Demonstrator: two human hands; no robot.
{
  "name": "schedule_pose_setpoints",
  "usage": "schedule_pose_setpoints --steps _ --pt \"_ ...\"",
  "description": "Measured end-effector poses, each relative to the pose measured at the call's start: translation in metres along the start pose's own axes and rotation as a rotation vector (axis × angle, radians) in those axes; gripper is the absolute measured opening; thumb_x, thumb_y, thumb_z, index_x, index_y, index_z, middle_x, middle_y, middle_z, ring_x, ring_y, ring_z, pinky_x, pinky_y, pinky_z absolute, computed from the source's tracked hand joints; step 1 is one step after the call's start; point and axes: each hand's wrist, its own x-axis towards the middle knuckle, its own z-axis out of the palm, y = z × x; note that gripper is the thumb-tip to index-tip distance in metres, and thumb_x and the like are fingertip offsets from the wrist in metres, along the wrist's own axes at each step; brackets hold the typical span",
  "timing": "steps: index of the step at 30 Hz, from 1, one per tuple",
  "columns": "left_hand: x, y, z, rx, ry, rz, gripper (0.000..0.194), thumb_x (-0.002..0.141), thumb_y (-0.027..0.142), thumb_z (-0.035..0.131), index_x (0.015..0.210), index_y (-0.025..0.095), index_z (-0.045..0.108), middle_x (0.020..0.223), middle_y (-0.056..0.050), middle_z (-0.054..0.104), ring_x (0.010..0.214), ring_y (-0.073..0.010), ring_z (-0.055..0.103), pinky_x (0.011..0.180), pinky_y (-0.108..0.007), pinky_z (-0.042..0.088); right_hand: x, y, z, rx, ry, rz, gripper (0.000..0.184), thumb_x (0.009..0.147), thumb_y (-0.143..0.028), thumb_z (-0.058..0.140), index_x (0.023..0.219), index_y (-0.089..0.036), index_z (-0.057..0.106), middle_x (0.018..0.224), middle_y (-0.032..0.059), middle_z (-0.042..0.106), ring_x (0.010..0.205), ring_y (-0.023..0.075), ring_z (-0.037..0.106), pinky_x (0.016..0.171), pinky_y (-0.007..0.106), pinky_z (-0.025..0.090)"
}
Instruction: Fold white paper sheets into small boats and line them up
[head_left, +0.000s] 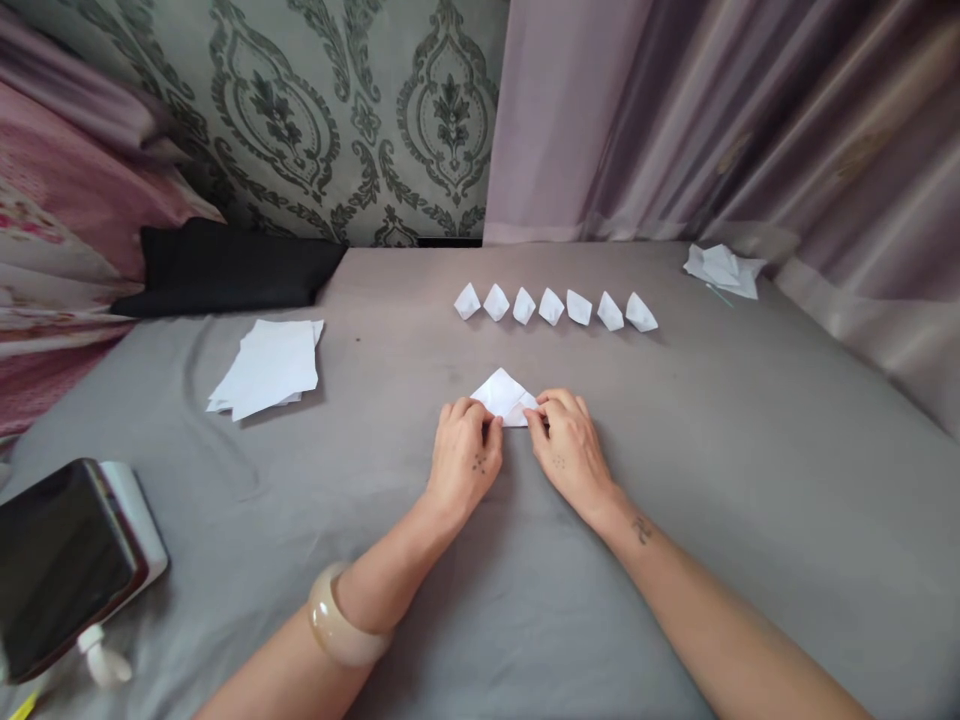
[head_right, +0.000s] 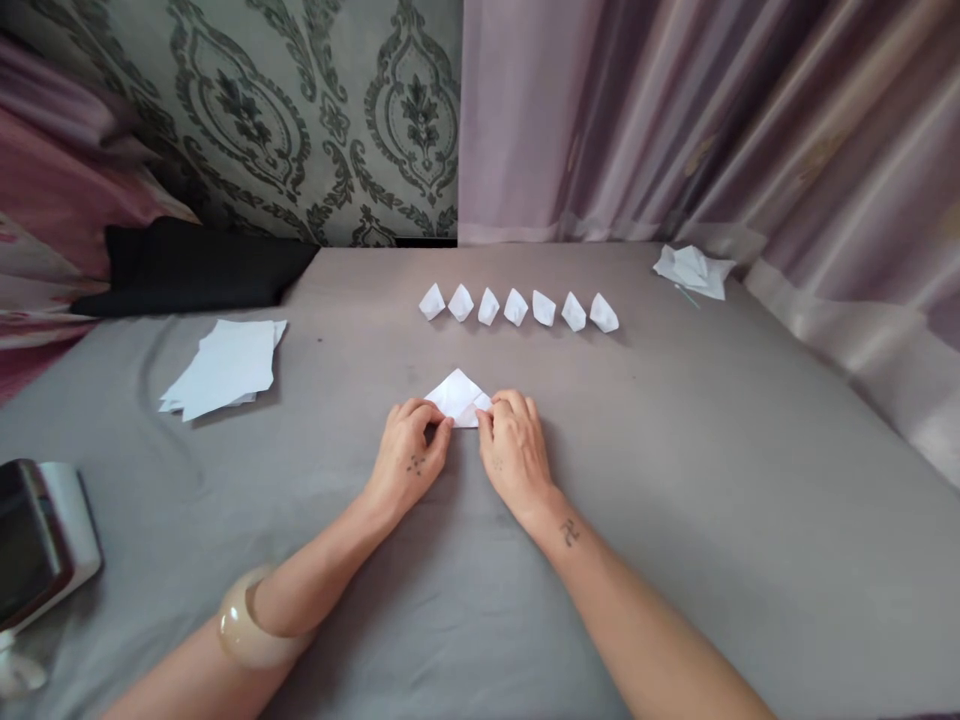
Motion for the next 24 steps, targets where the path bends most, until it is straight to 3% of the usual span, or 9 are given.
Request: schedule_pose_setpoints --steps 16,24 --pt "0.0042 0.0004 0.0054 0.016 -0.021 -0.106 0.009 0.082 0.019 0.056 0.073 0.017 0.054 0.094 -0.009 0.053 0.089 -0.0221 0.044 0.082 -0.037 0.042 0.003 -0.0013 -0.0002 -0.054 -0.024 0.0 0.018 0.09 -0.024 0.046 0.079 -0.017 0.059 0.094 0.0125 0.06 0.086 0.0246 0.053 0.078 0.039 0.046" --pt "0.0042 -0.0018 0.0025 0.005 -0.045 -0.09 0.004 0.086 0.017 0.049 0.087 0.017 0.053 0.094 -0.009 0.052 0.087 -0.022 0.044 0.082 -0.039 0.041 0.0037 -0.0013 0.0008 -0.064 -0.015 0.003 0.022 0.092 -0.026 0.043 0.078 -0.018 0.058 0.093 0.0132 0.06 0.085 0.025 0.054 0.078 0.04 0.045"
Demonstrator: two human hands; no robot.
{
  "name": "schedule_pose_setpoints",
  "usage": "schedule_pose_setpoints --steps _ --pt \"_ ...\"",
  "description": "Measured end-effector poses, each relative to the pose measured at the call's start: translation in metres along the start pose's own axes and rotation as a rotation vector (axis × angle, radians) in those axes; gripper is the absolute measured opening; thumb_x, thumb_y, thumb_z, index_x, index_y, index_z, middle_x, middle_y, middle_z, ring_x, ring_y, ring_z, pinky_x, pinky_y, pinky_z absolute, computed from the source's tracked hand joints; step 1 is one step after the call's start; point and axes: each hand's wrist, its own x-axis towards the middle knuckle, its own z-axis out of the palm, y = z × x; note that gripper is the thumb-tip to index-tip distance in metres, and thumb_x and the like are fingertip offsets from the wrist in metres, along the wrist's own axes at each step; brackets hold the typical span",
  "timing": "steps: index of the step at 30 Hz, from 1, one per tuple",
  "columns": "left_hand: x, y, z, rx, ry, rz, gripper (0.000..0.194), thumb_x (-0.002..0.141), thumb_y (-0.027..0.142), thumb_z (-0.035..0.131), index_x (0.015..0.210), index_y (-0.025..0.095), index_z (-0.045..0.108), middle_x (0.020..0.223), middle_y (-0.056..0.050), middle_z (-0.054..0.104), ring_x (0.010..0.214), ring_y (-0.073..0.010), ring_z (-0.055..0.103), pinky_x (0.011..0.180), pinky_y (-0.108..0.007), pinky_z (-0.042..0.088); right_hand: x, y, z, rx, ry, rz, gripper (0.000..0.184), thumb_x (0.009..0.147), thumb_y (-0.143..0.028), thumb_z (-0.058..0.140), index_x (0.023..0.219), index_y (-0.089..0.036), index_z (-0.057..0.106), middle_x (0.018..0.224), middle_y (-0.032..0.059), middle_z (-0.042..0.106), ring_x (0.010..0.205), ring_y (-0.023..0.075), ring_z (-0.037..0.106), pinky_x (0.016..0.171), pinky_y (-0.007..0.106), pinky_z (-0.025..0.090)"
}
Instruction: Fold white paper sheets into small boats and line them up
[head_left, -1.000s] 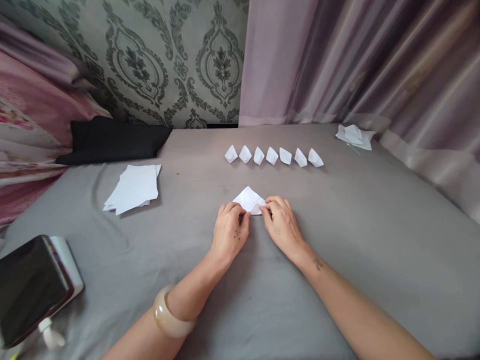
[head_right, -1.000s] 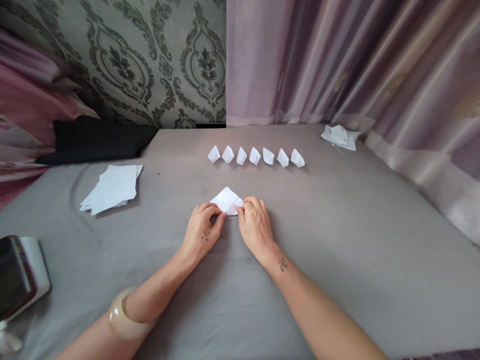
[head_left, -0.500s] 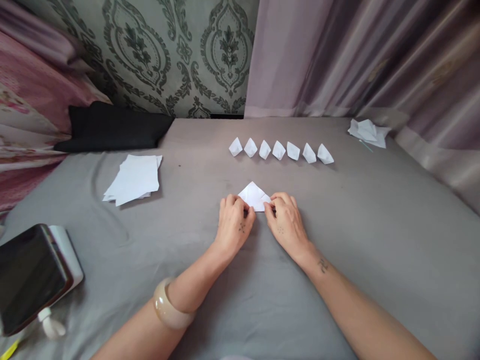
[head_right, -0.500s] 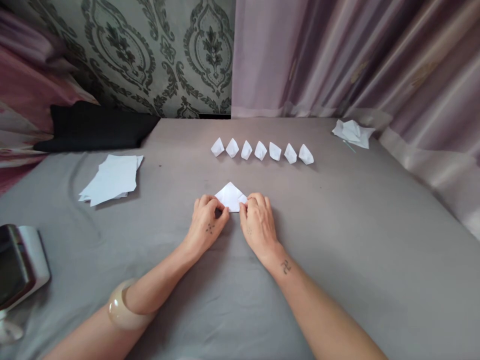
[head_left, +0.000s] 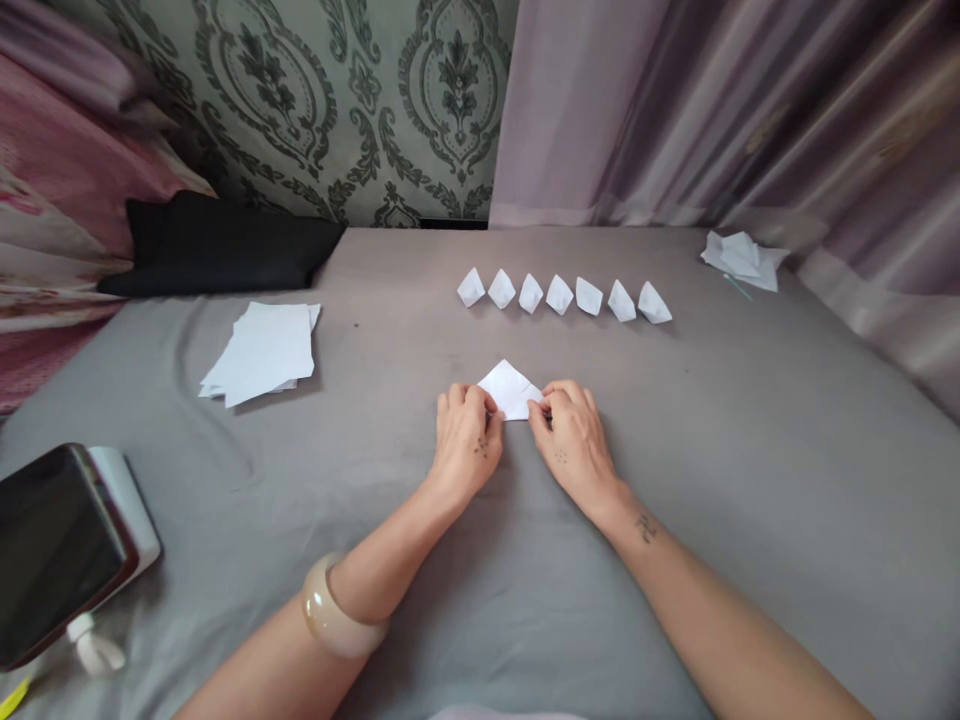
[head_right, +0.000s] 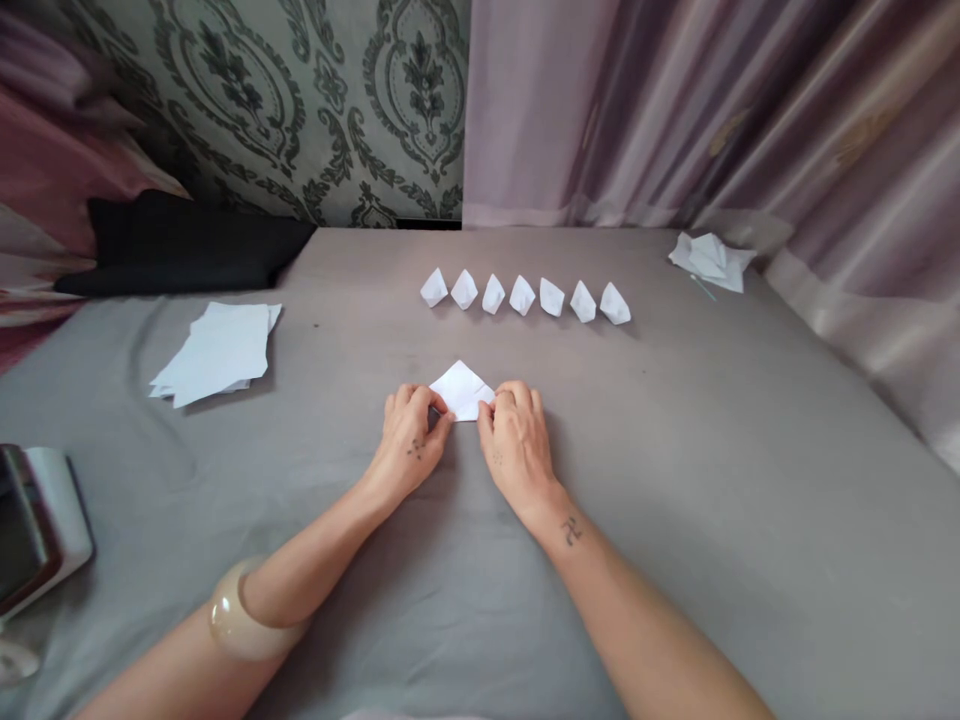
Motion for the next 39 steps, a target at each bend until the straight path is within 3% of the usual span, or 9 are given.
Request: schedule_pose_setpoints --steps 11,20,39 --pt "0.0008 0.0046 -0.0043 -0.047 -0.057 -0.025 0.017 0.083 0.009 0.049 0.091 0.021 0.06 0.094 -0.007 0.053 0.086 -0.0218 0.043 0.082 -0.036 0.041 0.0007 0.0002 0.0014 -0.04 0.008 -0.001 0.018 0.091 -0.025 0.048 0.078 -0.018 0.057 0.092 0.0121 0.059 0.081 0.0242 0.052 0.076 0.039 0.045" --pt "0.0013 0.0 -0.0012 -0.005 -0.096 0.079 0.037 0.09 0.014 0.041 0.105 0.031 0.071 0.095 -0.008 0.052 0.087 -0.0224 0.044 0.083 -0.038 0.04 0.0011 -0.0021 -0.0001 -0.099 -0.055 0.038 0.017 0.092 -0.027 0.046 0.083 -0.017 0.057 0.091 0.0123 0.057 0.082 0.025 0.051 0.075 0.039 0.044" --pt "0.0033 -0.0038 -0.0014 0.082 -0.154 0.095 0.038 0.092 0.02 0.041 0.113 0.035 0.068 0.095 -0.008 0.05 0.083 -0.0202 0.04 0.081 -0.034 0.036 -0.0026 -0.0044 -0.0033 -0.111 -0.068 0.061 0.016 0.092 -0.023 0.045 0.083 -0.015 0.056 0.092 0.0128 0.057 0.085 0.025 0.051 0.078 0.038 0.045"
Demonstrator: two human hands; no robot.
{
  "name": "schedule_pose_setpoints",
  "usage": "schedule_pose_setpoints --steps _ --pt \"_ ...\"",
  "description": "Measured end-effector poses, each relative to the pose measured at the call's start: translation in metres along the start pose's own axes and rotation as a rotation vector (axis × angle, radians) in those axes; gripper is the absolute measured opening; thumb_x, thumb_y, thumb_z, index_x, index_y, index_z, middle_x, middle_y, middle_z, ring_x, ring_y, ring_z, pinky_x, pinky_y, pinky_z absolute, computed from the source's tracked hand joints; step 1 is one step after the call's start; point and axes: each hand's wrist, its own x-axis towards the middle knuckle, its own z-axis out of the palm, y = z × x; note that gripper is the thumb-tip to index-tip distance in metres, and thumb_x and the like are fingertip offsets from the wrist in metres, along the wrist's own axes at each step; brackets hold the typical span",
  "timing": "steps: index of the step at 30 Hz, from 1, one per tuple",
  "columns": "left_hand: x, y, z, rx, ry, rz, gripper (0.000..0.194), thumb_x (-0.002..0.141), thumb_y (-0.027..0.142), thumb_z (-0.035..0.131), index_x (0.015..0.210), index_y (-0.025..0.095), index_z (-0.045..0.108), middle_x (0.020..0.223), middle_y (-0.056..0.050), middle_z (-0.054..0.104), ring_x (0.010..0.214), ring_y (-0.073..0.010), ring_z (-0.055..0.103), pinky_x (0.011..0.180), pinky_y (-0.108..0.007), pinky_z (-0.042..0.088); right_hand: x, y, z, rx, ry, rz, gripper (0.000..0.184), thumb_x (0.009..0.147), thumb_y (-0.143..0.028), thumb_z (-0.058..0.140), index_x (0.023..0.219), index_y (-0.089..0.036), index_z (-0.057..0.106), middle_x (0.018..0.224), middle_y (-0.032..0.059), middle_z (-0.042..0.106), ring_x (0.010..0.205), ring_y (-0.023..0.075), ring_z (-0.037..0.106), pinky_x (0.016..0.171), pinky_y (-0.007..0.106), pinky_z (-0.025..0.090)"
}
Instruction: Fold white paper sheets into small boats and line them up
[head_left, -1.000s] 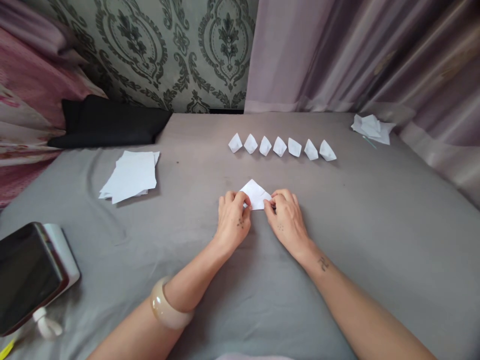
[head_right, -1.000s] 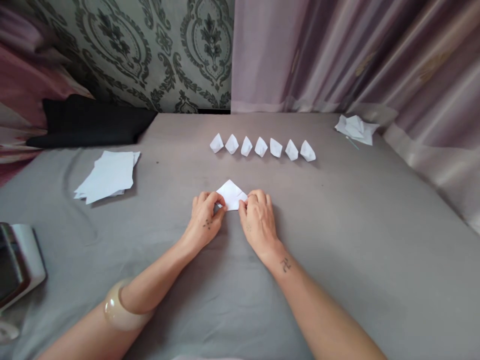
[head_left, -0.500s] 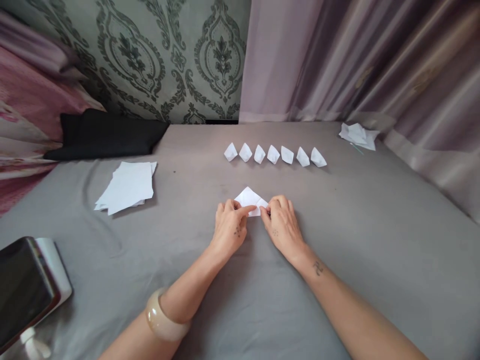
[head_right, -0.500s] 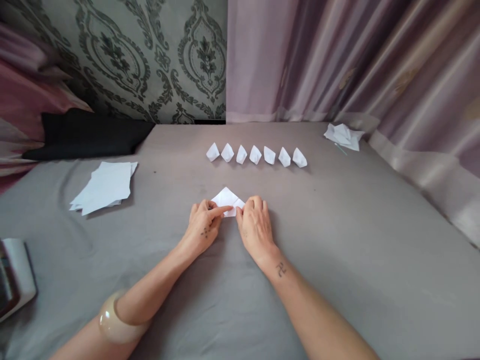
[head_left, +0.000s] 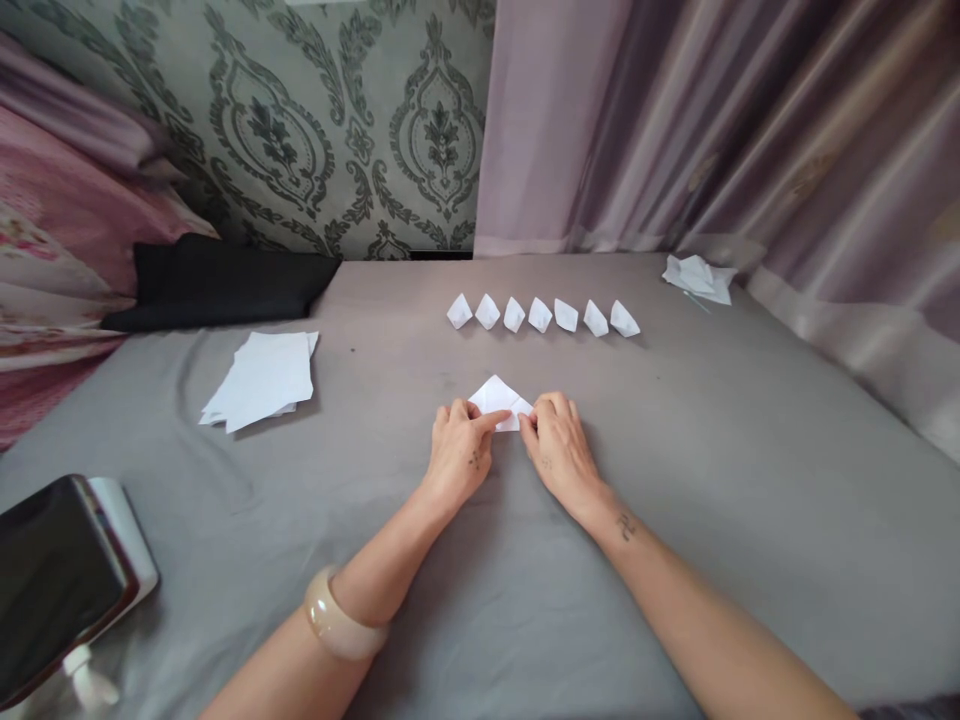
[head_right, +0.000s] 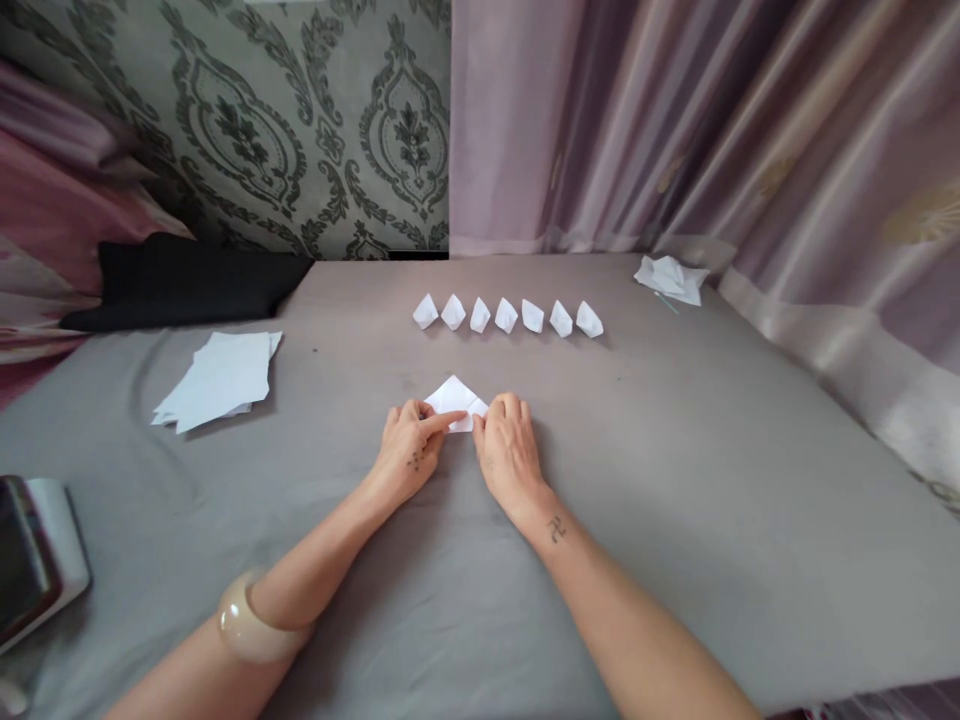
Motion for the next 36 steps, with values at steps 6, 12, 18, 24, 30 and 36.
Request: schedule_pose_setpoints --steps 6,12,18,24,30,36 --pt "0.001 0.0 -0.001 -0.004 -0.007 0.0 0.037 0.092 0.02 0.041 0.112 0.034 0.069 0.095 -0.008 0.049 0.084 -0.0206 0.041 0.082 -0.033 0.037 0.0 0.006 0.0 0.073 0.032 0.025 0.014 0.091 -0.025 0.05 0.081 -0.016 0.055 0.089 0.0108 0.057 0.082 0.0233 0.052 0.077 0.038 0.046" --pt "0.002 0.001 -0.004 0.016 -0.032 0.001 0.038 0.091 0.019 0.042 0.112 0.036 0.069 0.094 -0.009 0.05 0.083 -0.0212 0.041 0.081 -0.034 0.037 -0.015 -0.005 -0.013 0.009 0.026 -0.092 0.027 0.091 -0.007 0.036 0.102 -0.016 0.059 0.105 0.0119 0.06 0.095 0.0239 0.052 0.081 0.037 0.047" --pt "0.003 0.001 -0.004 0.017 -0.024 -0.006 0.035 0.091 0.024 0.044 0.113 0.038 0.068 0.094 -0.009 0.051 0.088 -0.0221 0.045 0.084 -0.037 0.036 -0.033 -0.037 -0.015 -0.031 -0.102 -0.198 0.03 0.095 -0.015 0.036 0.115 -0.009 0.057 0.111 0.015 0.06 0.102 0.0252 0.052 0.086 0.038 0.047" --pt "0.002 0.0 -0.005 0.028 -0.013 -0.054 0.032 0.09 0.029 0.046 0.111 0.038 0.069 0.094 -0.008 0.05 0.087 -0.0225 0.044 0.085 -0.038 0.037 -0.033 -0.04 -0.022 -0.101 -0.154 -0.171 0.037 0.096 -0.027 0.039 0.126 -0.01 0.052 0.109 0.0148 0.059 0.097 0.0257 0.053 0.082 0.039 0.048" --pt "0.002 -0.004 -0.008 0.003 0.076 -0.17 0.055 0.08 0.033 0.061 0.132 0.018 0.052 0.109 -0.013 0.045 0.102 -0.0268 0.045 0.094 -0.041 0.038 -0.033 -0.041 -0.024 -0.179 -0.174 -0.16 0.038 0.096 -0.029 0.037 0.126 -0.01 0.052 0.103 0.0149 0.058 0.094 0.0258 0.052 0.077 0.038 0.048" --pt "0.009 -0.01 -0.014 -0.174 0.074 -0.267 0.047 0.075 0.027 0.064 0.12 0.013 0.057 0.114 -0.013 0.047 0.107 -0.0253 0.049 0.094 -0.039 0.042 -0.034 -0.042 -0.023 -0.193 -0.154 -0.124 0.036 0.095 -0.029 0.038 0.116 -0.007 0.057 0.103 0.0165 0.057 0.092 0.0274 0.05 0.074 0.039 0.049"
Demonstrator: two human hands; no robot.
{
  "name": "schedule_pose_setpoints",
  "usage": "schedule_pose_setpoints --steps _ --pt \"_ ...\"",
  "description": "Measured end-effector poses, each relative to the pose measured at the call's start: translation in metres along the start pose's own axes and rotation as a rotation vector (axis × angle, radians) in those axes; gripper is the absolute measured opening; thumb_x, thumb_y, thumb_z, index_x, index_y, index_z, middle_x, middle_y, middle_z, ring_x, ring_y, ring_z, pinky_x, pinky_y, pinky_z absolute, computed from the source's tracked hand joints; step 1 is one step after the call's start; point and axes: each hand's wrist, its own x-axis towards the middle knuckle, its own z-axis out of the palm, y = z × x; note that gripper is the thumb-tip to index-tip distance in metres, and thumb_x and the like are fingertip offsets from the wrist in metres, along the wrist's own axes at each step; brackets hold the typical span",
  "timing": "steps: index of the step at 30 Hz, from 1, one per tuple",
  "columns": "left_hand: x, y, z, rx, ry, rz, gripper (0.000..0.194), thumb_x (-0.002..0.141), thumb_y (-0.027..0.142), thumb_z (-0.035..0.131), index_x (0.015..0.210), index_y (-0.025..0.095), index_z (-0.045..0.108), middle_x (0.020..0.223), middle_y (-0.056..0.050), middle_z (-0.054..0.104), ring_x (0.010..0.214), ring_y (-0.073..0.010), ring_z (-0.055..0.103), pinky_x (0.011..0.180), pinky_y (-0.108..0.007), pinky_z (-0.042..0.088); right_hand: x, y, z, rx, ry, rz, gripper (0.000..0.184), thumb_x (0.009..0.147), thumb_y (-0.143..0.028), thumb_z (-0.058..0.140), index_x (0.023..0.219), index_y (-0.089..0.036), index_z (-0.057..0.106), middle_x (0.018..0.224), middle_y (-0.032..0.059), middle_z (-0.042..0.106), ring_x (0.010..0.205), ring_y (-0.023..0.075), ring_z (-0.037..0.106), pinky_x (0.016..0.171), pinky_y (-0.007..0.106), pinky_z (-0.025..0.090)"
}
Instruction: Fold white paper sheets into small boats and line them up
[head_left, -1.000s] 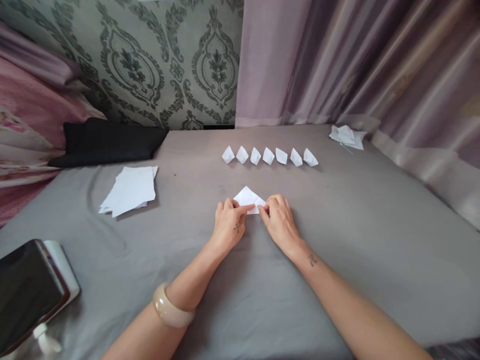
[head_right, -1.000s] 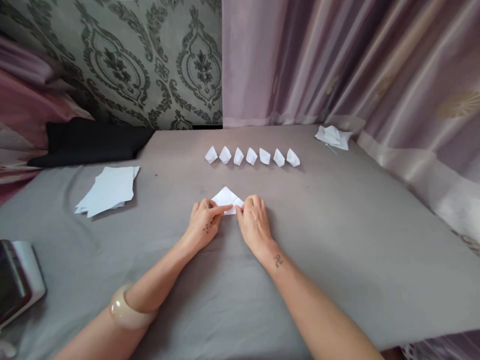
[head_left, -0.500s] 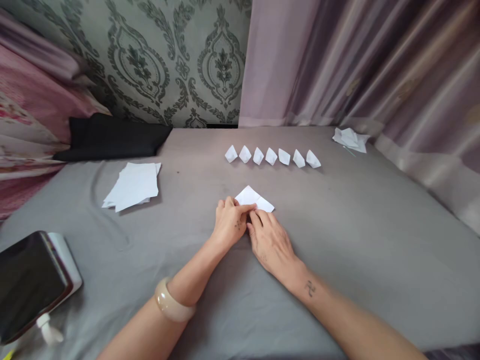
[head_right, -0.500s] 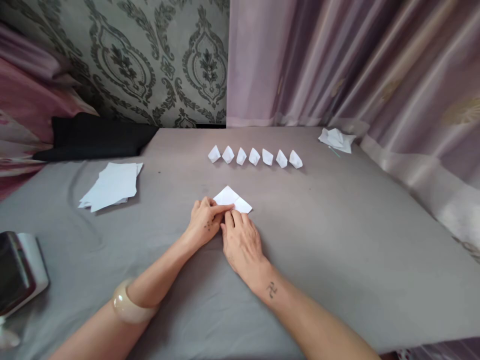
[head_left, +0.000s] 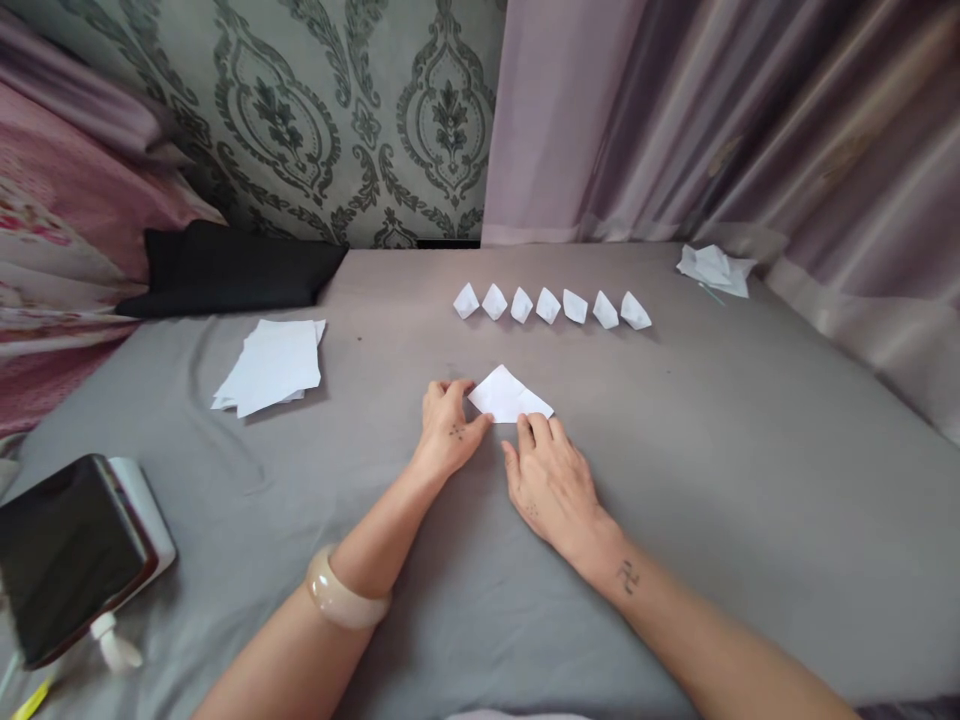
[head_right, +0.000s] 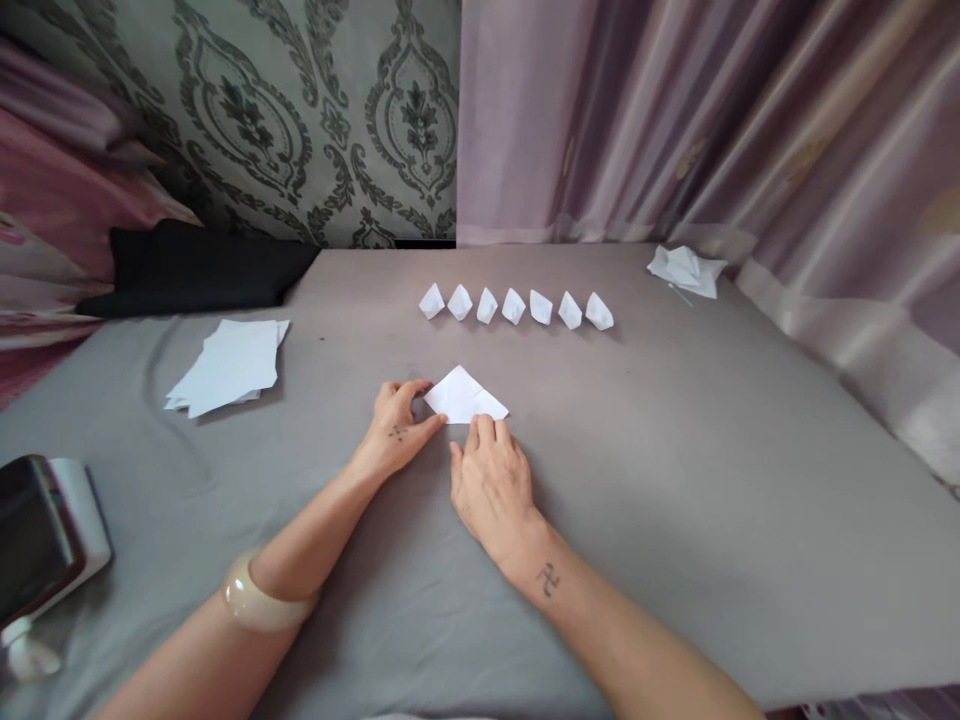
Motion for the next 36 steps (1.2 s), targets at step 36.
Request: schedule_pose_setpoints --steps 36 --pt "-0.055 0.026 -0.005 0.293 -0.056 0.336 0.027 0.082 0.017 0.049 0.099 0.023 0.069 0.105 -0.011 0.047 0.095 -0.0243 0.047 0.08 -0.037 0.042 0.013 0.061 0.0 0.441 -0.066 -0.342 0.036 0.089 -0.005 0.041 0.106 -0.023 0.067 0.116 0.0042 0.064 0.109 0.0181 0.056 0.09 0.033 0.048"
